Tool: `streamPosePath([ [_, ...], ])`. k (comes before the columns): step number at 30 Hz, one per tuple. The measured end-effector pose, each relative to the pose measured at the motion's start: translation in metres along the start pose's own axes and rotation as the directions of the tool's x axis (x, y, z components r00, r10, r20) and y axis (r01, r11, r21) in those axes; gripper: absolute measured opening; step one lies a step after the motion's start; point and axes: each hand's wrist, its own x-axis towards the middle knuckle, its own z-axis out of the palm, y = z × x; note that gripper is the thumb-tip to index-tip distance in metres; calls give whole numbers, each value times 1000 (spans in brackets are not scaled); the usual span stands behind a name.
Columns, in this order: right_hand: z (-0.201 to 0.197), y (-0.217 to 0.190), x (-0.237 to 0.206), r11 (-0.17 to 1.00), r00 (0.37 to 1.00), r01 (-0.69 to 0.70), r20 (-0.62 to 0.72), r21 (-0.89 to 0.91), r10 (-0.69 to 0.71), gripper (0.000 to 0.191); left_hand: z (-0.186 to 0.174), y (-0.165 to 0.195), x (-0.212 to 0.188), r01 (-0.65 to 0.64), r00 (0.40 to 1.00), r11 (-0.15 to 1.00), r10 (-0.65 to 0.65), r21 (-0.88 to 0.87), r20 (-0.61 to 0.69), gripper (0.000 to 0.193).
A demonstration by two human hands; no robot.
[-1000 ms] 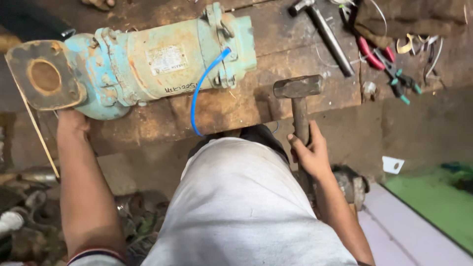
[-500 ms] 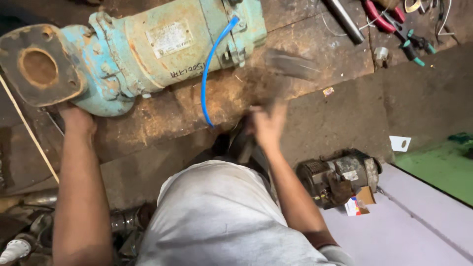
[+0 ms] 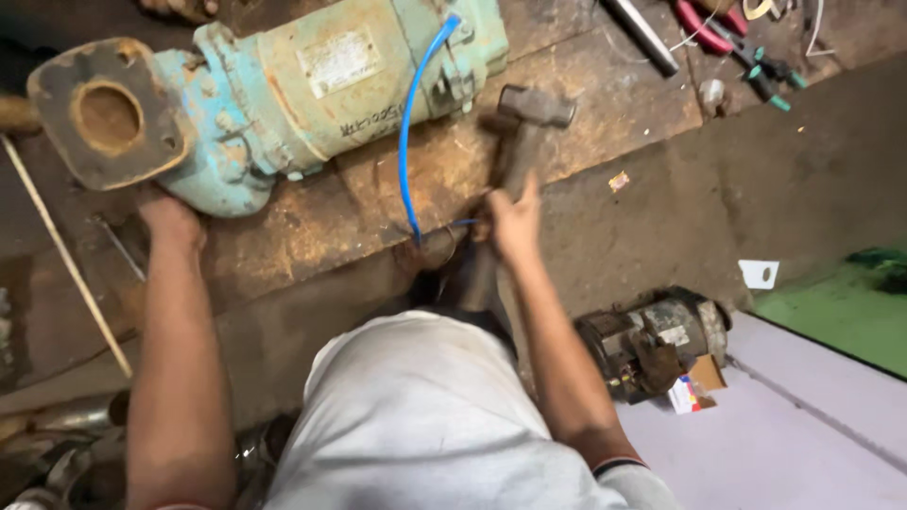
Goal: The person works on a rusty electric water pump lying on a wooden workbench, turning it to access different sides and using a spanner and hammer to loosen and remove bolts from the pump casing. A second person briefly assists holding the pump while the person continues working on the fasteners.
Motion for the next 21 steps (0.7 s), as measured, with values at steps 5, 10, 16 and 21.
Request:
streamPosePath([
  [5, -65, -10, -9, 869, 962, 115, -164, -481, -219, 52, 27, 23, -18, -177, 965, 981, 158, 76, 209, 51],
  [10, -115, -46, -21, 166, 851, 174, 63, -971, -521, 40, 40, 56, -22, 176, 962, 970, -133, -170, 237, 46],
  [16, -126, -82, 15, -132, 800, 151, 199, -980, -566, 39, 37, 32, -11, 49, 999, 981, -46, -190, 21, 49],
  [21, -110, -95, 53, -196, 773, 227, 299, -954, -560, 47, 27, 14, 1, -338, 886, 877, 419, 341, -198, 49],
])
